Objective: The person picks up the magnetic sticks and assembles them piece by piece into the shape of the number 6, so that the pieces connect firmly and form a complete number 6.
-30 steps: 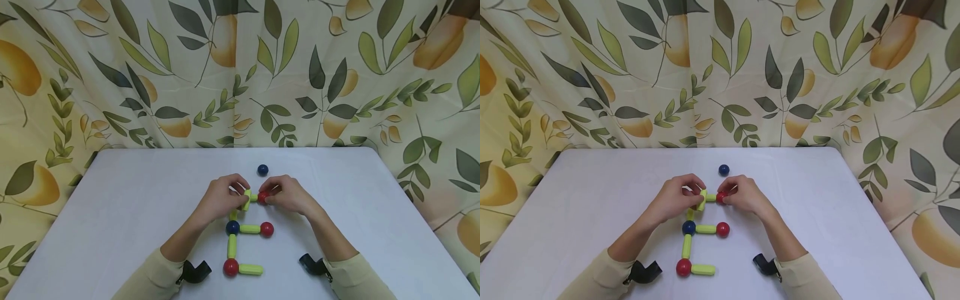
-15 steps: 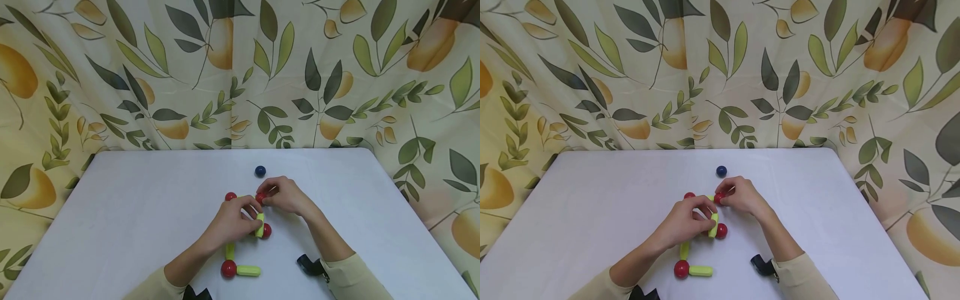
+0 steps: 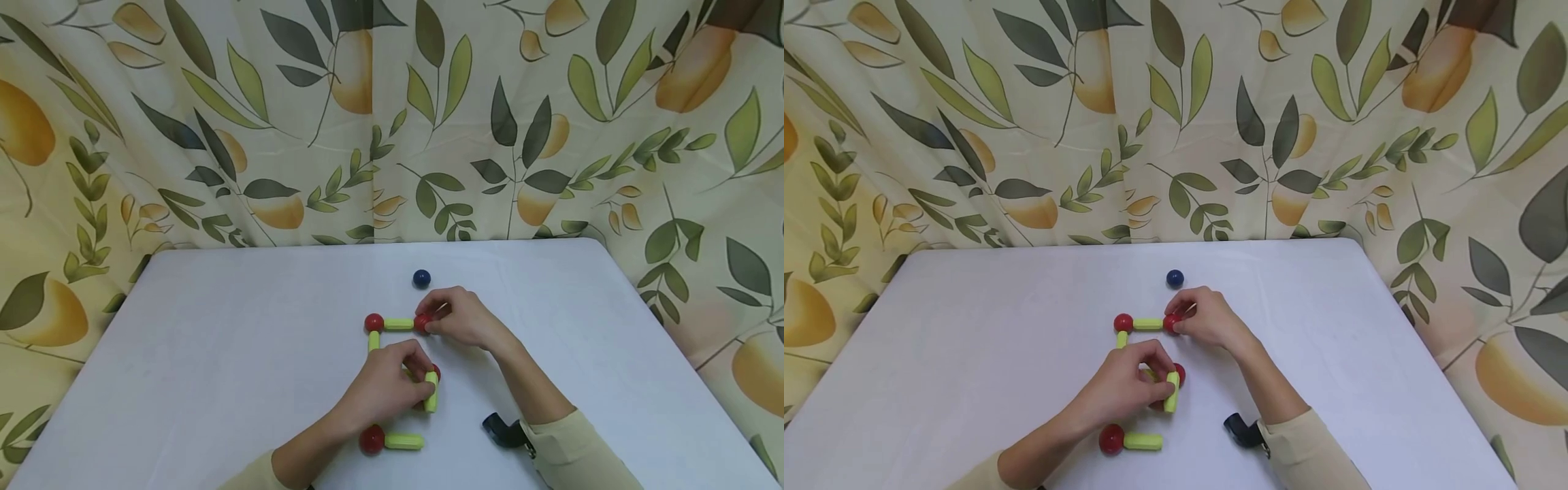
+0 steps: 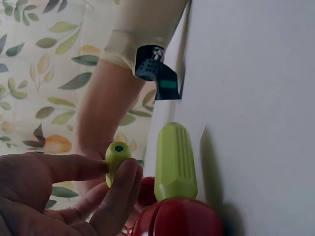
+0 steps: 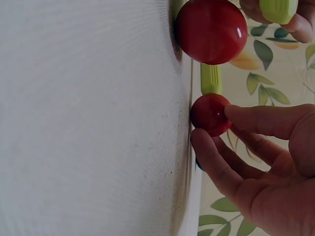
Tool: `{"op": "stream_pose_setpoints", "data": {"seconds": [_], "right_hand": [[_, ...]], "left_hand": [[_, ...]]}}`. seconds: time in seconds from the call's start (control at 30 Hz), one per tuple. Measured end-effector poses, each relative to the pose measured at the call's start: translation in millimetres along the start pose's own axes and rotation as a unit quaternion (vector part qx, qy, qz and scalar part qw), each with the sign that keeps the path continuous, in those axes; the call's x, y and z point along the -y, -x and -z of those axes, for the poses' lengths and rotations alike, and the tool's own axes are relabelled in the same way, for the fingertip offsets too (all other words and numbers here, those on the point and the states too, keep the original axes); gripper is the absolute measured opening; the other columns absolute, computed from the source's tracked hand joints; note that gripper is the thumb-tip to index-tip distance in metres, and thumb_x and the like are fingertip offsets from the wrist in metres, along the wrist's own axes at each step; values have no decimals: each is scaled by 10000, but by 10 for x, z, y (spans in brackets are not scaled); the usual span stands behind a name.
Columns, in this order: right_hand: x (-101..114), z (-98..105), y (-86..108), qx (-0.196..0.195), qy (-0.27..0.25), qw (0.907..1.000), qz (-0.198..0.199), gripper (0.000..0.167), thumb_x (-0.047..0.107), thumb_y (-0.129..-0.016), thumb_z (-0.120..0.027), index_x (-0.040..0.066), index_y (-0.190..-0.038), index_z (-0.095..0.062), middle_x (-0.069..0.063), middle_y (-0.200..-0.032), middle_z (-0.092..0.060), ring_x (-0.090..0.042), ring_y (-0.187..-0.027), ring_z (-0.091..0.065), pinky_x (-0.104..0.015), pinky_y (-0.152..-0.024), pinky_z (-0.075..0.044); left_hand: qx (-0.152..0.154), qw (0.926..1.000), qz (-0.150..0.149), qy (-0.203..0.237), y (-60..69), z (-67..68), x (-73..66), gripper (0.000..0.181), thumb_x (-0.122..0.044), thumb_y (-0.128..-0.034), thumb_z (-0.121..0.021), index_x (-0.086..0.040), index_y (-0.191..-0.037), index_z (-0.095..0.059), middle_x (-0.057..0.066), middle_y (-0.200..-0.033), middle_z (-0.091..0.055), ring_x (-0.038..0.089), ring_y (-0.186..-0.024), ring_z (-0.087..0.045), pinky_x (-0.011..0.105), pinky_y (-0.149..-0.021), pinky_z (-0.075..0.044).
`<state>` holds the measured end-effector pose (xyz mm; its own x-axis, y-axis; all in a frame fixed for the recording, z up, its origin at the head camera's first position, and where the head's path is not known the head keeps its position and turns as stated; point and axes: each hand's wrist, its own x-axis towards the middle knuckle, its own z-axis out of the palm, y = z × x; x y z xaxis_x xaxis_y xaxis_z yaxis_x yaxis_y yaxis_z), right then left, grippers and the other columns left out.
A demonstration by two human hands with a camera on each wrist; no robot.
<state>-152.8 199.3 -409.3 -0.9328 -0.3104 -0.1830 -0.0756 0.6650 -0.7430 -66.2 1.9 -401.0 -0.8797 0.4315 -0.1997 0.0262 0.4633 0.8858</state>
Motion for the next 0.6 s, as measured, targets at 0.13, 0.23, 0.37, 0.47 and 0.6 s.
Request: {"op": "stream_pose_setpoints", "data": {"seconds": [0.13,0.23,0.37,0.47,0.6], "right_hand": [[5,-7,-5,-28,55,10000,-5,170,61,-890,-780,137,-1042,-773,-52,-1027,-726,-213,-919,-677,-310,-777,-541],[12,-9,-2,-48,72,10000,-13,171,60,-891,-780,135,-1044,-774,-59,-1031,-727,-220,-925,-679,-314,-782,-546],[13,-11,0,-29,81,10000,22,169,55,-896,-774,120,-1052,-772,-75,-1042,-728,-227,-934,-680,-326,-791,-555],[15,-14,2,-16,82,10000,35,169,59,-899,-774,111,-1059,-769,-83,-1049,-727,-228,-935,-679,-332,-798,-560],[21,-17,3,-33,92,10000,22,169,56,-900,-773,107,-1060,-767,-82,-1043,-726,-226,-930,-681,-330,-798,-561]], "left_hand": [[-10,10000,-30,-67,30,-37,12,129,-114,-858,-778,-176,-926,-688,-82,-759,-706,94,-635,-655,255,-631,-484],[11,10000,-1,-35,45,-67,19,136,-112,-858,-779,-163,-931,-676,-77,-750,-708,92,-624,-659,256,-637,-492],[18,9999,148,2,63,-106,32,152,-107,-851,-785,-148,-937,-665,-66,-752,-697,96,-645,-649,252,-639,-500],[-4,9997,245,49,72,-136,45,153,-98,-847,-784,-146,-934,-668,-56,-750,-687,106,-667,-632,244,-624,-494],[-16,9993,336,144,69,-178,69,154,-98,-859,-794,-140,-940,-670,-41,-755,-677,130,-673,-622,244,-604,-493]]}}
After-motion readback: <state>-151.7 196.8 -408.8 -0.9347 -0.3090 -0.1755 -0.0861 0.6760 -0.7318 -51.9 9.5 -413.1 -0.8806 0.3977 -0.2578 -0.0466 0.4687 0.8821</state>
